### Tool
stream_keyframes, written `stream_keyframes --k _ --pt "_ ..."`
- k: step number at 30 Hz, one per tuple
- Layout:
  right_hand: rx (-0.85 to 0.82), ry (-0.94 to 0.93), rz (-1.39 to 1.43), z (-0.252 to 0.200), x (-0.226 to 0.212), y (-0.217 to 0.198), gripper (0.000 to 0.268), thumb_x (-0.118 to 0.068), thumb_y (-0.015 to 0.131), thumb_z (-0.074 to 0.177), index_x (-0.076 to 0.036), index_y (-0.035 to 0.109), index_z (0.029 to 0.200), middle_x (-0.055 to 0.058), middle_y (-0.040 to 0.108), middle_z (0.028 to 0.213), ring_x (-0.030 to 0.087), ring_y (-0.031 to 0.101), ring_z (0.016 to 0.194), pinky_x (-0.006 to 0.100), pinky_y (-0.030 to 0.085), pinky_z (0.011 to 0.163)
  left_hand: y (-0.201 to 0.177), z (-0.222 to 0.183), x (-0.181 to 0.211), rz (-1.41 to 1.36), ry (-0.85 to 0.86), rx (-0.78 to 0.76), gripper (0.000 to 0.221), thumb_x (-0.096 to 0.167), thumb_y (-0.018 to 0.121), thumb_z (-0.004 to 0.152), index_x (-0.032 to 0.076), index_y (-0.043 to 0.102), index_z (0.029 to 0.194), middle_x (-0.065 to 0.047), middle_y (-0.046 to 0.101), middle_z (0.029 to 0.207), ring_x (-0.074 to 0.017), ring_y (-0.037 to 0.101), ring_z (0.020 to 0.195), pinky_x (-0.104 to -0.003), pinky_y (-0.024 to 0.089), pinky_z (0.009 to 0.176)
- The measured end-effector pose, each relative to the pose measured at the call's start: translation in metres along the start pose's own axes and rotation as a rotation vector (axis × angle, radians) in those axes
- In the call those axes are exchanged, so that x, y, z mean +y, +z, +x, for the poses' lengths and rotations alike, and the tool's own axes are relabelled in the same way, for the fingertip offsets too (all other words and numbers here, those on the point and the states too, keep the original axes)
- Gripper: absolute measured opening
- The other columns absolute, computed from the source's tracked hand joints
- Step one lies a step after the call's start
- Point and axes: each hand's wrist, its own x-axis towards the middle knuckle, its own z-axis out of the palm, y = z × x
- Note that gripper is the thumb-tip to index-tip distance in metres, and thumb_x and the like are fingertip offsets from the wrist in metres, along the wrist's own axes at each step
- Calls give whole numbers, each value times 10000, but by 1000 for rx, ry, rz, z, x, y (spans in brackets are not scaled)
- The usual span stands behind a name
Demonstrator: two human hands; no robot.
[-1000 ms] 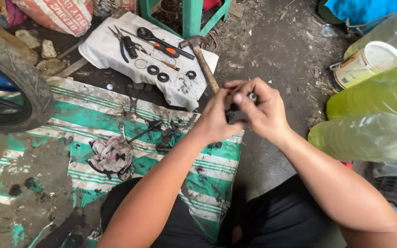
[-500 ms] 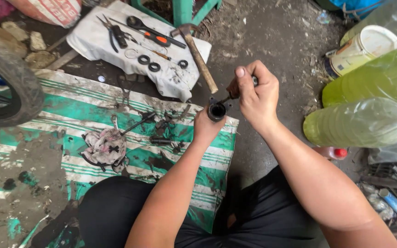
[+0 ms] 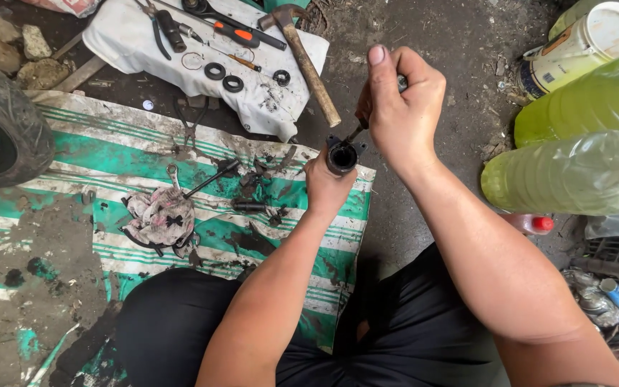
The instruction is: Disassembling a motorcycle fork to remove seals and internal components using a hammer, screwdriver, and other hand tools.
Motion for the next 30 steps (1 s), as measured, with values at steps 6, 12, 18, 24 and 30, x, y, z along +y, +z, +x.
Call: stream_keyframes --k 6,12,18,24,30 --pt "35 90 45 1 5 -5 419 -217 627 1218 -78 523 837 21 562 638 137 567 495 290 527 479 -10 7 15 -1 -55 -52 264 108 861 727 61 750 962 -129 835 824 -347 796 697 -433 616 647" --pt "-67 93 252 -24 18 -13 339 -208 706 1144 -97 567 855 54 627 671 173 685 603 307 631 629 -34 26 29 -118 -105 -251 688 314 1048 592 71 744 1160 -100 864 972 -249 845 847 -372 653 759" --pt "-9 123 75 -14 12 -4 438 -285 693 1173 -97 532 811 32 574 614 136 567 506 276 515 500 3 8 30 -109 -49 -97 378 157 899 714 51 699 1017 -140 800 799 -351 782 671 -434 601 599" --pt "40 207 24 5 14 -4 434 -138 623 1194 -110 534 770 11 544 595 135 537 434 292 488 398 8 6 39 -152 -59 0 289 66 856 728 72 708 976 -94 805 800 -277 753 639 -387 589 610" --pt "69 265 98 15 7 2 362 -185 614 1161 -76 605 815 27 551 595 133 516 427 300 480 406 8 5 38 -171 -68 15 291 57 852 728 73 706 980 -85 804 817 -247 740 647 -369 594 622"
